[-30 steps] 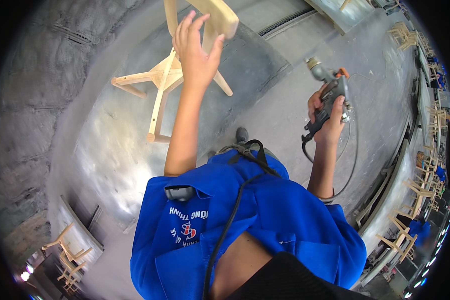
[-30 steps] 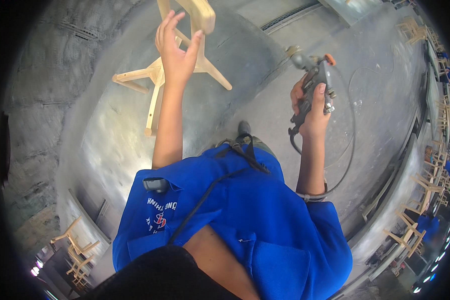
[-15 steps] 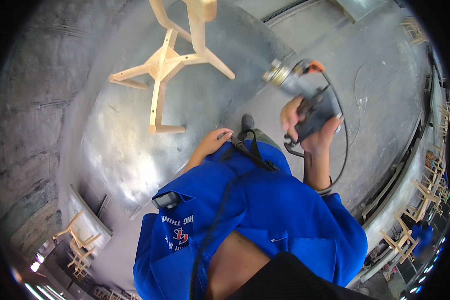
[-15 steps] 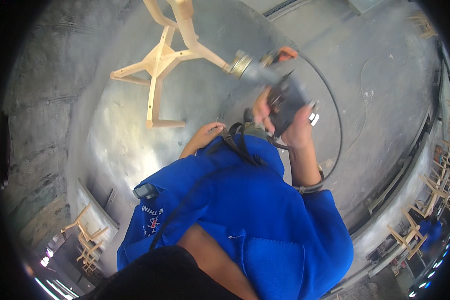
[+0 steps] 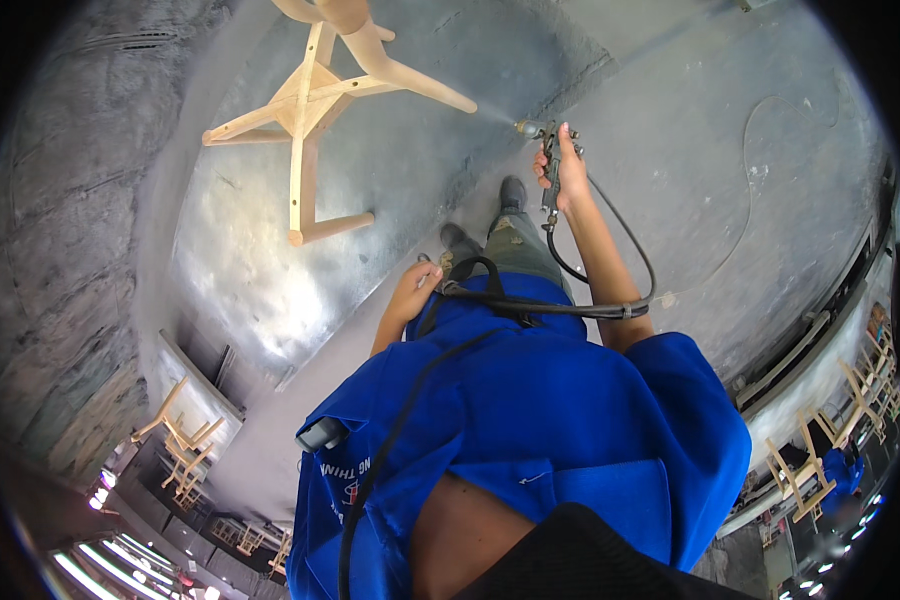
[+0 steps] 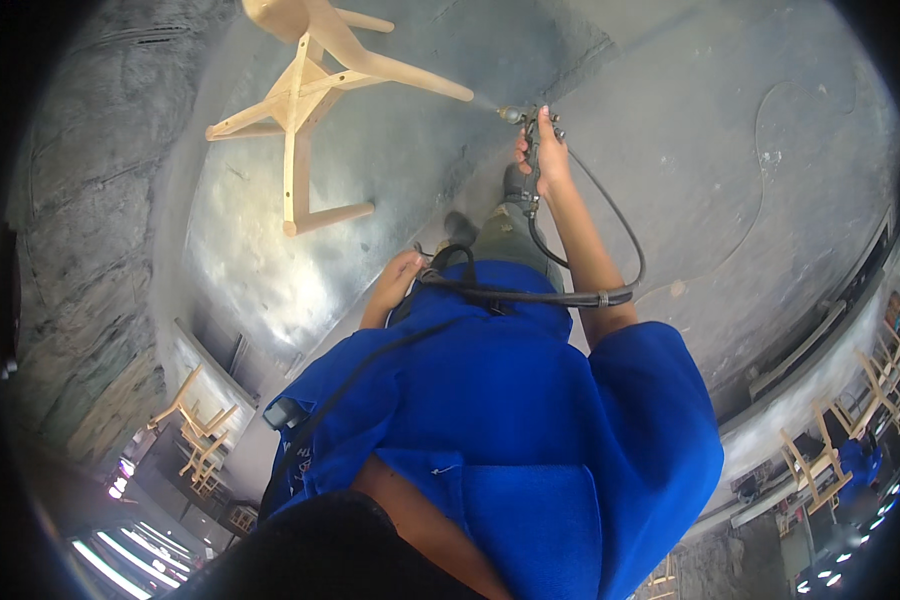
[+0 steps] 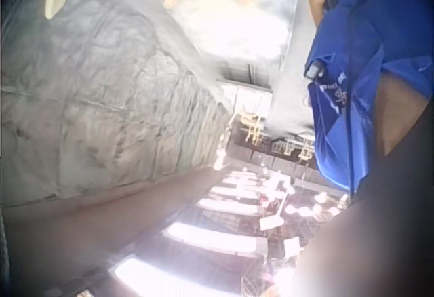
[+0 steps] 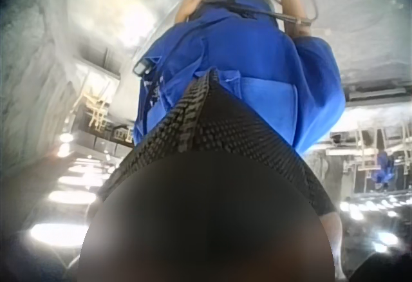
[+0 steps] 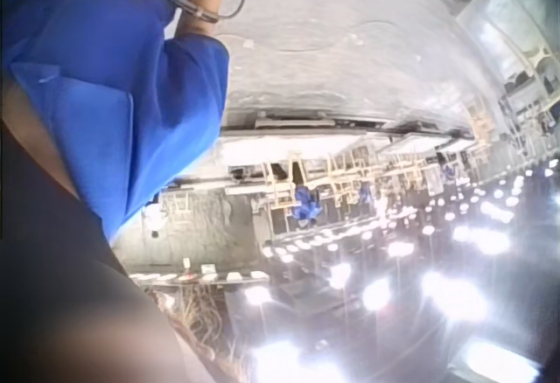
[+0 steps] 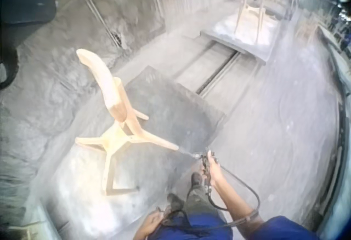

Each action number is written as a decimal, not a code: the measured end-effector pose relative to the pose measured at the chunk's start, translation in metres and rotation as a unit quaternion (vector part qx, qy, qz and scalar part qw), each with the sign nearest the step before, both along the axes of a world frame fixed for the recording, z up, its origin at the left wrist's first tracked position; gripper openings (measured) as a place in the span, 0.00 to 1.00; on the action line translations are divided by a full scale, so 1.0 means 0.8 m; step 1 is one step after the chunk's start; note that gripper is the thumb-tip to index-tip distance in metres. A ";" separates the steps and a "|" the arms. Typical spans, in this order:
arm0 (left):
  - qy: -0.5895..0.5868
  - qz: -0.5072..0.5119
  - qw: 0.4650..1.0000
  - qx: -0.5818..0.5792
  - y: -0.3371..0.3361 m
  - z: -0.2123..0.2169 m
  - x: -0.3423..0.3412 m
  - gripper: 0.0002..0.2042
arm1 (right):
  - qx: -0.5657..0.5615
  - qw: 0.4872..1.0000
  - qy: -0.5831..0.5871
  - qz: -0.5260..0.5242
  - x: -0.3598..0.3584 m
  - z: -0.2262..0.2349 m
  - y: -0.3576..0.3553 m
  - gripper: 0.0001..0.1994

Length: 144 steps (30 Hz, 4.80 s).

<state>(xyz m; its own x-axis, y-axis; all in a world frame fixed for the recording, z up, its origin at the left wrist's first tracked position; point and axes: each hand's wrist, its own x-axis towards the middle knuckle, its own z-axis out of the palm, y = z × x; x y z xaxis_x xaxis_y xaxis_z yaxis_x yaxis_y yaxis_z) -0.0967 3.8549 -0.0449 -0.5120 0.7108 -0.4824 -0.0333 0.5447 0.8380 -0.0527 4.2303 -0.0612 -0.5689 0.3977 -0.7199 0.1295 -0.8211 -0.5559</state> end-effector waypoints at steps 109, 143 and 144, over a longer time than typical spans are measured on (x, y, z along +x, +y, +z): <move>0.042 0.378 0.900 -0.210 -0.306 -0.036 0.073 0.15 | -0.154 0.979 0.123 0.049 -0.279 -0.286 -0.453 0.35; 0.506 0.198 0.837 -0.066 -0.150 -0.084 -0.059 0.23 | 0.112 0.954 -0.082 0.266 0.077 -0.140 -0.186 0.33; 0.516 0.175 0.836 -0.063 -0.141 -0.087 -0.033 0.20 | 0.097 0.954 -0.088 0.269 0.077 -0.134 -0.184 0.33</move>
